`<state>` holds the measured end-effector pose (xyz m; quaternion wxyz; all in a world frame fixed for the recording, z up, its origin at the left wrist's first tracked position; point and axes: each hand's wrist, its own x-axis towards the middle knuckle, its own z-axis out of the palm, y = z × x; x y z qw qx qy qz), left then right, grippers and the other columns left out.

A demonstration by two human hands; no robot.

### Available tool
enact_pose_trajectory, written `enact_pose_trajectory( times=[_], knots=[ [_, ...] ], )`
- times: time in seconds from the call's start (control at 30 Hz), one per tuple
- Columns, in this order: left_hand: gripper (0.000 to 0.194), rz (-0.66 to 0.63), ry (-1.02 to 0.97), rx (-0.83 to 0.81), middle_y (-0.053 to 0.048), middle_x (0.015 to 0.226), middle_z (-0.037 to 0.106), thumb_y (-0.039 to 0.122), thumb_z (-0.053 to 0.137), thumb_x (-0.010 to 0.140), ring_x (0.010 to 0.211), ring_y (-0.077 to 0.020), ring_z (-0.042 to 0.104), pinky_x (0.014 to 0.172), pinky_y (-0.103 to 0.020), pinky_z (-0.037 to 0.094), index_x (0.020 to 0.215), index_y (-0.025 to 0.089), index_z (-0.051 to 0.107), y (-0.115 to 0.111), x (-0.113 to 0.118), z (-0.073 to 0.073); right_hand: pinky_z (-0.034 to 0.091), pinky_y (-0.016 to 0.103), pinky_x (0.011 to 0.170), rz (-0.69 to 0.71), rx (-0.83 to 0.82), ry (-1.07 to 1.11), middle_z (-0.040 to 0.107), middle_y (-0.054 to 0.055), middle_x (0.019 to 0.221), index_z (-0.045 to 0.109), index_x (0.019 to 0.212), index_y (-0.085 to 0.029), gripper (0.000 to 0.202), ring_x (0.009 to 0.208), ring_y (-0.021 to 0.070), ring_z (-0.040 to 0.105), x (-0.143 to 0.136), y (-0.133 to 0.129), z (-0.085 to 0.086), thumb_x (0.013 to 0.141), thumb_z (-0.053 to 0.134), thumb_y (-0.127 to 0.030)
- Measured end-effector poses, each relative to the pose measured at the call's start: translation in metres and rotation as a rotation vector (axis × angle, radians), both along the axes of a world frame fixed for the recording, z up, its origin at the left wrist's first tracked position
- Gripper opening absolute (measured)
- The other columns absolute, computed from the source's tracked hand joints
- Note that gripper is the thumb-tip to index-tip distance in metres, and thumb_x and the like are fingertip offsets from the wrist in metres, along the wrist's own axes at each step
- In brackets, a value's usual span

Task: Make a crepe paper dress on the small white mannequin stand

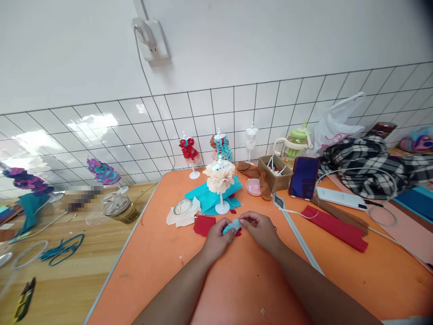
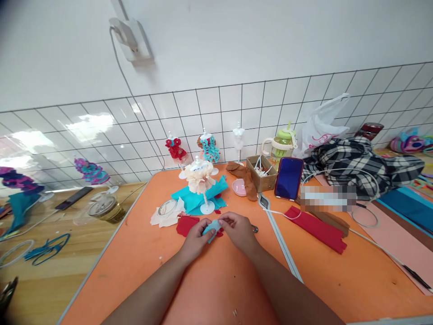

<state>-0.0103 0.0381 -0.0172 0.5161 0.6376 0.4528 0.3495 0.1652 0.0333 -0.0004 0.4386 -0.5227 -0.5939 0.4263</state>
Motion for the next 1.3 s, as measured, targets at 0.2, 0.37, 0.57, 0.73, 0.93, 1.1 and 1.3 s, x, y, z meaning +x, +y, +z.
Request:
enact_pose_trajectory(
  times=[0.2,0.37,0.57,0.73,0.93,1.1,1.3],
  knots=[
    [0.027,-0.067,0.071,-0.016,-0.001,0.074,0.061,0.041,0.058,0.08,0.066,-0.0141,0.051,0.059,-0.023,0.035,0.085,0.016,0.062,-0.001,-0.003,0.007,0.047,0.029,0.062,-0.127,0.025,0.033,0.066,0.004,0.074,0.065,0.081,-0.019,0.026,0.065,0.018,0.058,0.01,-0.001,-0.001,0.078,0.057,-0.044],
    [0.038,-0.118,-0.023,-0.108,-0.005,0.079,0.065,0.049,0.059,0.079,0.067,-0.0152,0.054,0.061,-0.025,0.037,0.085,0.013,0.067,0.0,-0.004,0.011,0.05,0.032,0.068,-0.227,0.068,0.064,0.067,0.005,0.079,0.065,0.082,-0.02,0.029,0.072,0.0202,0.059,0.016,0.003,-0.006,0.078,0.057,-0.047],
    [0.036,-0.067,-0.343,-0.329,0.001,0.052,0.053,0.048,0.065,0.076,0.05,-0.011,0.047,0.056,-0.025,0.037,0.079,0.013,0.06,-0.007,-0.002,0.013,0.047,0.033,0.073,-0.074,0.044,-0.12,0.068,0.006,0.086,0.065,0.09,-0.019,0.033,0.079,0.0211,0.061,0.028,0.012,-0.01,0.085,0.048,-0.046],
    [0.031,0.087,-0.46,-0.463,0.002,0.049,0.05,0.042,0.07,0.073,0.049,-0.0109,0.046,0.056,-0.026,0.037,0.077,0.015,0.058,-0.01,-0.002,0.016,0.037,0.037,0.088,-0.076,0.167,-0.715,0.062,0.01,0.105,0.062,0.107,-0.018,0.03,0.102,0.0258,0.052,0.061,0.015,-0.007,0.084,0.053,-0.037],
    [0.029,0.108,-0.444,-0.45,-0.005,0.069,0.062,0.039,0.073,0.069,0.064,-0.015,0.055,0.061,-0.026,0.039,0.078,0.013,0.062,-0.01,-0.003,0.02,0.035,0.03,0.072,-0.017,0.047,-0.979,0.06,0.01,0.091,0.061,0.084,-0.018,0.014,0.089,0.0235,0.055,0.069,0.017,-0.021,0.085,0.055,-0.031],
    [0.029,0.156,-0.328,-0.316,-0.003,0.068,0.06,0.039,0.071,0.071,0.064,-0.0145,0.053,0.062,-0.026,0.036,0.082,0.013,0.065,-0.01,-0.006,0.02,0.03,0.027,0.06,-0.06,-0.025,-0.825,0.06,0.007,0.08,0.05,0.085,-0.019,0.009,0.072,0.0187,0.056,0.059,0.013,-0.009,0.089,0.045,-0.025],
    [0.023,0.198,-0.445,-0.289,0.0,0.067,0.055,0.033,0.069,0.073,0.063,-0.0129,0.05,0.064,-0.026,0.038,0.087,0.015,0.065,-0.007,-0.013,0.024,0.03,0.023,0.049,0.039,-0.111,-0.1,0.046,-0.006,0.06,0.045,0.096,-0.023,0.028,0.051,0.0121,0.042,0.03,-0.004,0.008,0.088,0.041,-0.05]
  ],
)
